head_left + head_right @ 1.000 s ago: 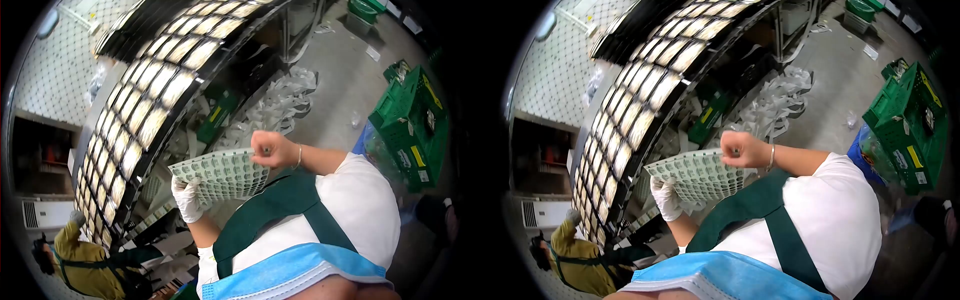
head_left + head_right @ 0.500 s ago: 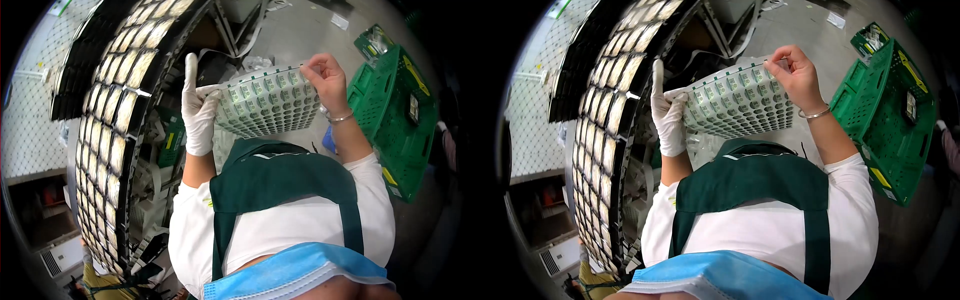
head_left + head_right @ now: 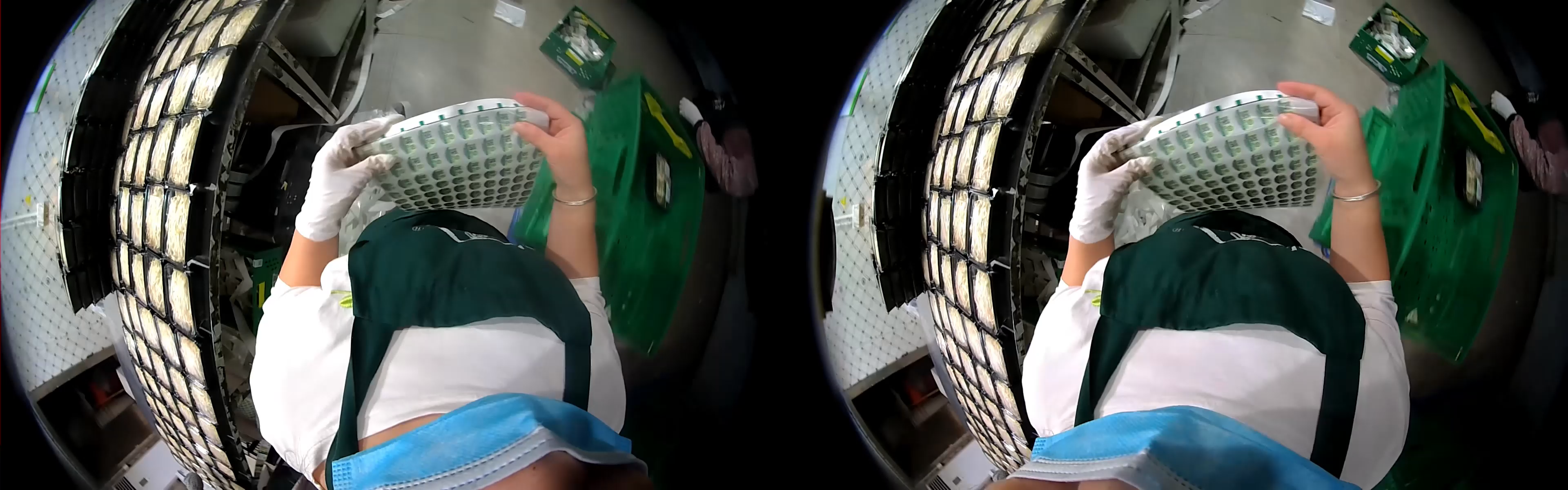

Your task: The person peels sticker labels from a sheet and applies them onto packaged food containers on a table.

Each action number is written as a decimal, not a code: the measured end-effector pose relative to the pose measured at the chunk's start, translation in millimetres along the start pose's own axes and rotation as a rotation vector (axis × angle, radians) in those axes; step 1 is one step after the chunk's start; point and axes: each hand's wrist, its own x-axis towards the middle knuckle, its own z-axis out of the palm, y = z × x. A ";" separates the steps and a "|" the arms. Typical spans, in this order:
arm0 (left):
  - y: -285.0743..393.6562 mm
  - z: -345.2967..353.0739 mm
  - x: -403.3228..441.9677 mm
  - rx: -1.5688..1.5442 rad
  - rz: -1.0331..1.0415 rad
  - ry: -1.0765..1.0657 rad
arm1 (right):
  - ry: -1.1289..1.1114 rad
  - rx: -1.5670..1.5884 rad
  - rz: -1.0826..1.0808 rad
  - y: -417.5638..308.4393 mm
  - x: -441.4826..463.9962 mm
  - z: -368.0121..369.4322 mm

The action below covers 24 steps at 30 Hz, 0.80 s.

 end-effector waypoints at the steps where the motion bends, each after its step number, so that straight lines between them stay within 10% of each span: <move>1: 2.9 -5.9 20.9 0.013 -0.023 0.003 | 0.011 -0.016 0.022 3.2 23.6 -5.3; 6: 19.2 -33.0 131.2 0.255 0.362 0.058 | -0.041 -0.082 0.096 4.7 133.2 -18.0; 24: 35.3 14.1 324.2 -0.089 0.220 0.265 | -0.281 -0.040 0.085 37.6 361.2 -116.6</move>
